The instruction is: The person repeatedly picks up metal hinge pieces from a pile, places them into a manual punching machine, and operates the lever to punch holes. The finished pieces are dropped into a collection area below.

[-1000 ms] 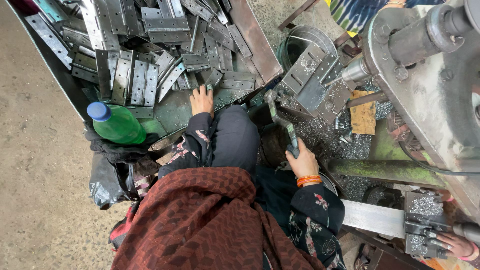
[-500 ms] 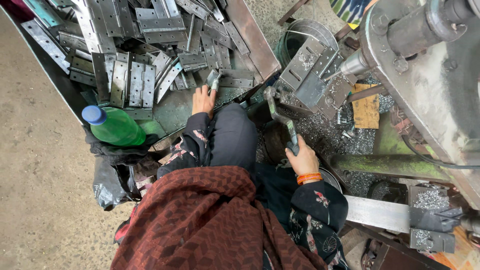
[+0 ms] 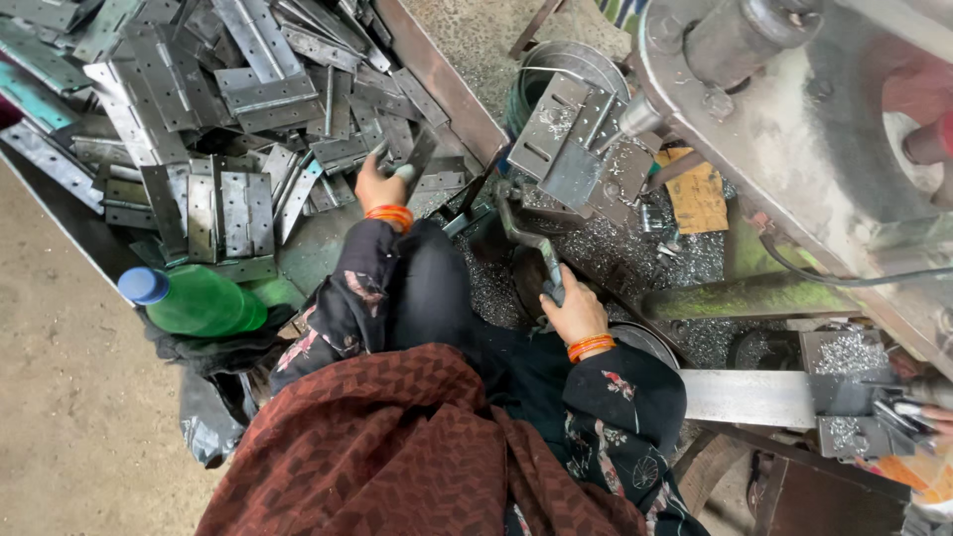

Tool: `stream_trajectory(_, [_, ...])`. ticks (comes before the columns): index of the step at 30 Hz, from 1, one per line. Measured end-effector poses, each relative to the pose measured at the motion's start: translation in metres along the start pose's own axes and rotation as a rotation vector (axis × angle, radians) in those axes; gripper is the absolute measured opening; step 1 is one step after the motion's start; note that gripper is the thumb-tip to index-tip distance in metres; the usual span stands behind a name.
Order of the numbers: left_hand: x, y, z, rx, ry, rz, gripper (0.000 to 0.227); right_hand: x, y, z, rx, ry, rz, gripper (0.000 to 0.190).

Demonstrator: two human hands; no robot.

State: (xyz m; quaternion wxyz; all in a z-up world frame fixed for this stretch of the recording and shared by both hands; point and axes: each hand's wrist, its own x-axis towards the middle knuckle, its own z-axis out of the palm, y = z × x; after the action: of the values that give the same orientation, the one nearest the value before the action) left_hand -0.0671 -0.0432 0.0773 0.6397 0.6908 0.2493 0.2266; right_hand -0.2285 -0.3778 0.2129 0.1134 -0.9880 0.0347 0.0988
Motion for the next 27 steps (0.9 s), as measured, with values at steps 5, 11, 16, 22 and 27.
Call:
stream_trajectory(5, [-0.051,0.109,0.07,-0.011,-0.218,0.324,0.049,-0.001,0.001,0.001,0.004,0.001,0.015,0.074])
stream_trajectory(11, [-0.138,0.147,0.118,0.923,-0.832,1.052,0.049,0.0,0.004,0.003,0.019,0.003,-0.005,0.074])
stream_trajectory(16, [-0.149,0.12,0.13,0.996,-0.861,1.187,0.041,0.0,0.005,0.005,0.013,-0.021,0.013,0.075])
stream_trajectory(22, [-0.13,0.101,0.154,0.826,-1.001,1.149,0.049,0.01,0.005,0.004,-0.02,-0.091,0.012,0.087])
stream_trajectory(27, [-0.112,0.098,0.179,0.797,-1.026,1.111,0.049,0.015,0.015,0.012,-0.017,-0.083,-0.014,0.091])
